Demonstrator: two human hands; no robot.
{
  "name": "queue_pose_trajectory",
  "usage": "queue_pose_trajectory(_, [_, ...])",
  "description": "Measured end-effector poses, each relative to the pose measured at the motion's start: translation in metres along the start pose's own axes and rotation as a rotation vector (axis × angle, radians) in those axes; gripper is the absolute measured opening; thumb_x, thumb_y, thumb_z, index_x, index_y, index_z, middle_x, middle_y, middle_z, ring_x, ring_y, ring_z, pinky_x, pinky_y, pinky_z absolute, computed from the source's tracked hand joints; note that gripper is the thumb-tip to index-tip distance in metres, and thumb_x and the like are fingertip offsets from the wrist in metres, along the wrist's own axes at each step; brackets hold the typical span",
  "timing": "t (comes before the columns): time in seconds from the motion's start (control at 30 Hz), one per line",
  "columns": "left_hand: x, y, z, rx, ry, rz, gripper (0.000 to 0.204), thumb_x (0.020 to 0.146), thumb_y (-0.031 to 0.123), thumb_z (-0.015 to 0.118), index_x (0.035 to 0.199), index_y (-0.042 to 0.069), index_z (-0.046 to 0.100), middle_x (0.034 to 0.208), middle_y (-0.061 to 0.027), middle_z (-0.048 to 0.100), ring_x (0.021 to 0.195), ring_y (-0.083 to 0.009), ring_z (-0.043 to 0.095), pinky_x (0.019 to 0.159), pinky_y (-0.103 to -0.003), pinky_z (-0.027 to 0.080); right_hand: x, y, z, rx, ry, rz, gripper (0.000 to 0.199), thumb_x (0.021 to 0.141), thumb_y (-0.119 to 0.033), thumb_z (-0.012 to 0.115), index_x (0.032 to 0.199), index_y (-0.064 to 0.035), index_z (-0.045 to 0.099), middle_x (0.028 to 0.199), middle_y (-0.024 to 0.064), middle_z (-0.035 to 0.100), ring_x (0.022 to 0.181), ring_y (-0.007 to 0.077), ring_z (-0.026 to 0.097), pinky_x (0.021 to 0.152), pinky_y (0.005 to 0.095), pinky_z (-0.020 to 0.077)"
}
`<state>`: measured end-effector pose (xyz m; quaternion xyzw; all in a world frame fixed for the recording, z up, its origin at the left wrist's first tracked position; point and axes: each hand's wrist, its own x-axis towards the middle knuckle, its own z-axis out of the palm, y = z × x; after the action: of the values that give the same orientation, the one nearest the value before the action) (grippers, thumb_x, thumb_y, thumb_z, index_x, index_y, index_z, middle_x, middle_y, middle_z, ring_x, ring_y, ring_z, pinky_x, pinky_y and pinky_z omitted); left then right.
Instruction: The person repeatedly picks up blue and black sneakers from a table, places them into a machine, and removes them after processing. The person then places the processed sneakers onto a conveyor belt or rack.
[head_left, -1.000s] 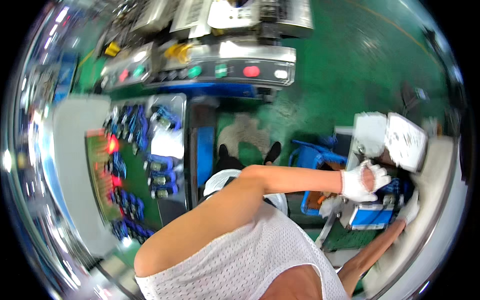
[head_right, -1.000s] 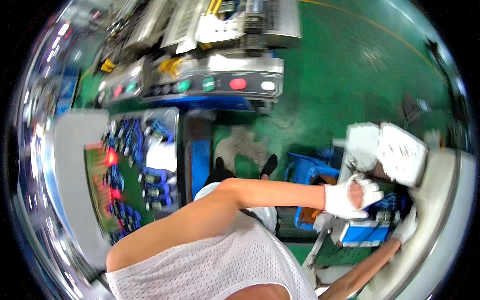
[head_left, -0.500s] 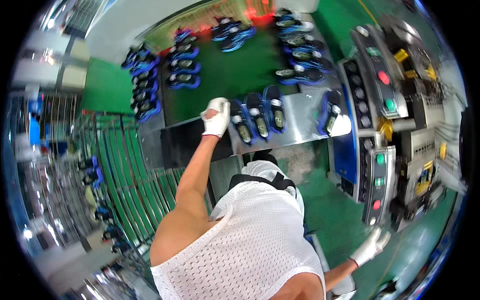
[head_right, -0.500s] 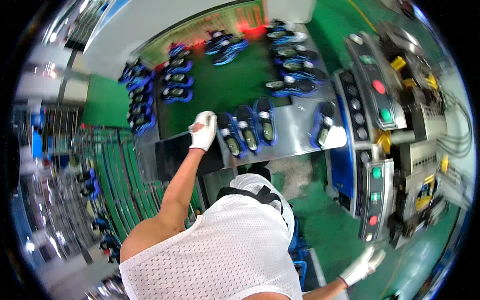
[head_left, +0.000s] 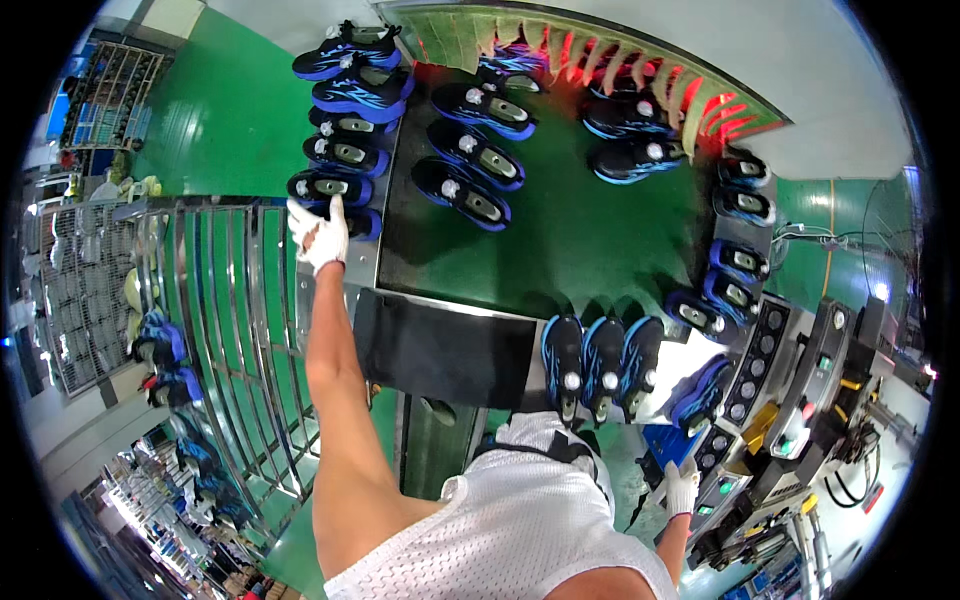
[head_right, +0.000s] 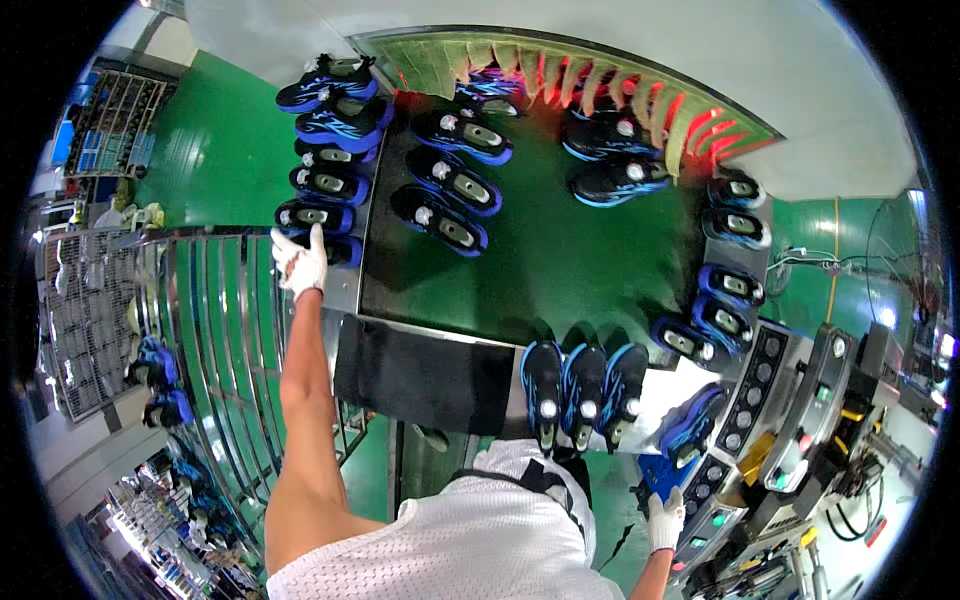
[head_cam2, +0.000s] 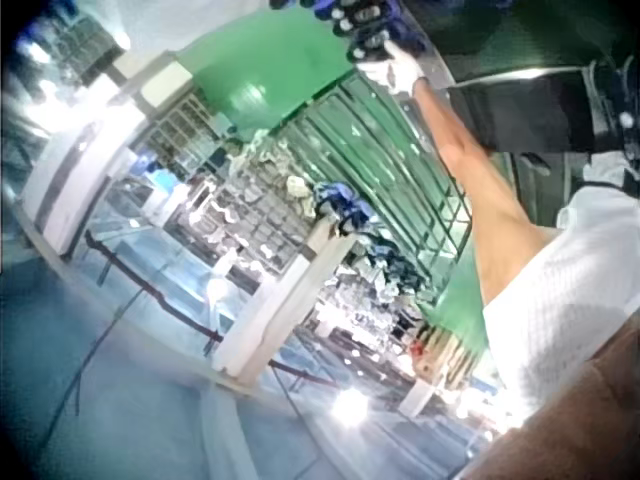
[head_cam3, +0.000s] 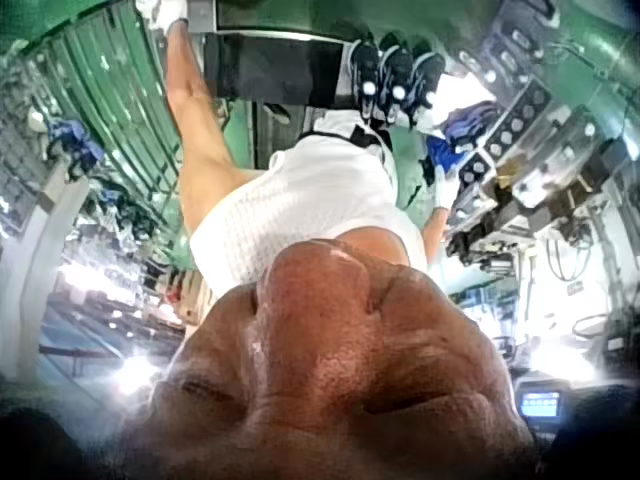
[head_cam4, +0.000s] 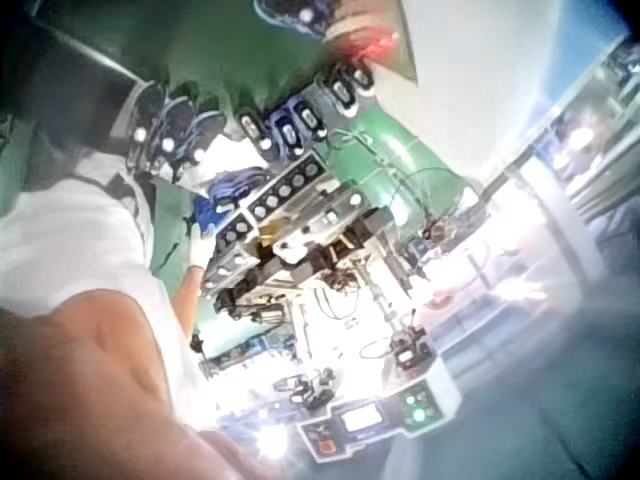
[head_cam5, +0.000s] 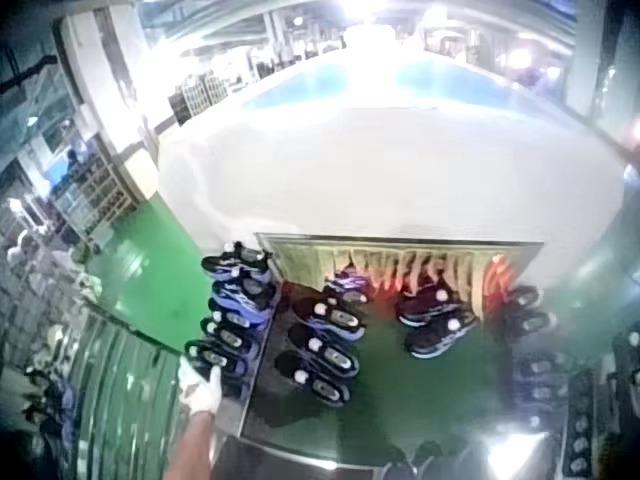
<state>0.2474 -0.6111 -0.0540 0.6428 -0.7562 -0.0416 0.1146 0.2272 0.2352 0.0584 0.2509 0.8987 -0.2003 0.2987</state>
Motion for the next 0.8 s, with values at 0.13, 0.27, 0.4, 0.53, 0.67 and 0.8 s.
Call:
queue_pose_trajectory(0.13, [0.074, 0.016, 0.005, 0.069, -0.101, 0.193, 0.068, 0.1, 0.05, 0.054, 0.154, 0.011, 0.04, 0.121, -0.0269, 0.065, 0.115, -0.045, 0.063, 0.091, -0.058, 0.052, 0.012, -0.031, -0.005, -0.09, -0.093, 0.06, 0.068, 0.094, -0.02, 0.069, 0.15, 0.0076, 0.041, 0.148, 0.0245, 0.053, 0.136, 0.0313, 0.054, 0.112, 0.0398, 0.0431])
queue_pose_trajectory(0.27, [0.099, -0.009, 0.02, 0.003, -0.172, 0.377, 0.046, 0.103, 0.039, 0.051, 0.133, 0.007, 0.062, 0.126, -0.0287, 0.064, 0.116, -0.0468, 0.061, 0.096, -0.052, 0.051, 0.008, -0.095, 0.005, -0.247, -0.134, 0.019, 0.065, 0.095, -0.019, 0.069, 0.148, 0.0075, 0.044, 0.147, 0.0237, 0.054, 0.136, 0.0302, 0.054, 0.112, 0.039, 0.0423])
queue_pose_trajectory(0.4, [0.064, -0.057, 0.017, -0.184, -0.118, 0.39, 0.044, 0.105, 0.03, 0.049, 0.137, 0.0, 0.056, 0.131, -0.0295, 0.06, 0.122, -0.0451, 0.056, 0.104, -0.048, 0.045, 0.031, -0.079, 0.017, -0.297, -0.041, -0.247, 0.063, 0.091, -0.035, 0.068, 0.139, 0.0032, 0.056, 0.132, 0.0251, 0.064, 0.121, 0.0358, 0.063, 0.102, 0.0406, 0.0484])
queue_pose_trajectory(0.53, [0.01, -0.064, -0.018, -0.248, -0.261, 0.386, 0.043, 0.104, 0.028, 0.055, 0.136, -0.002, 0.056, 0.131, -0.0259, 0.062, 0.123, -0.0399, 0.059, 0.106, -0.044, 0.045, 0.022, -0.141, 0.029, -0.186, -0.083, -0.448, 0.064, 0.09, -0.034, 0.069, 0.14, 0.0039, 0.055, 0.134, 0.0245, 0.063, 0.122, 0.0352, 0.062, 0.104, 0.0399, 0.0483])
queue_pose_trajectory(0.67, [-0.078, -0.015, -0.075, -0.255, -0.282, 0.619, 0.035, 0.098, 0.022, 0.065, 0.128, 0.004, 0.062, 0.116, -0.0217, 0.066, 0.11, -0.036, 0.064, 0.098, -0.043, 0.049, -0.031, -0.235, 0.044, 0.024, -0.239, -0.683, 0.064, 0.088, -0.023, 0.072, 0.143, 0.0033, 0.052, 0.142, 0.0243, 0.057, 0.131, 0.0359, 0.057, 0.112, 0.0406, 0.0442])
queue_pose_trajectory(0.8, [-0.185, 0.065, -0.151, -0.374, -0.492, 0.889, 0.037, 0.09, 0.018, 0.074, 0.124, 0.009, 0.064, 0.104, -0.016, 0.066, 0.092, -0.0309, 0.068, 0.081, -0.042, 0.054, -0.074, -0.276, 0.058, 0.189, -0.426, -0.894, 0.074, 0.086, -0.034, 0.074, 0.147, 0.0012, 0.049, 0.153, 0.0223, 0.048, 0.144, 0.0339, 0.045, 0.12, 0.0395, 0.0352])
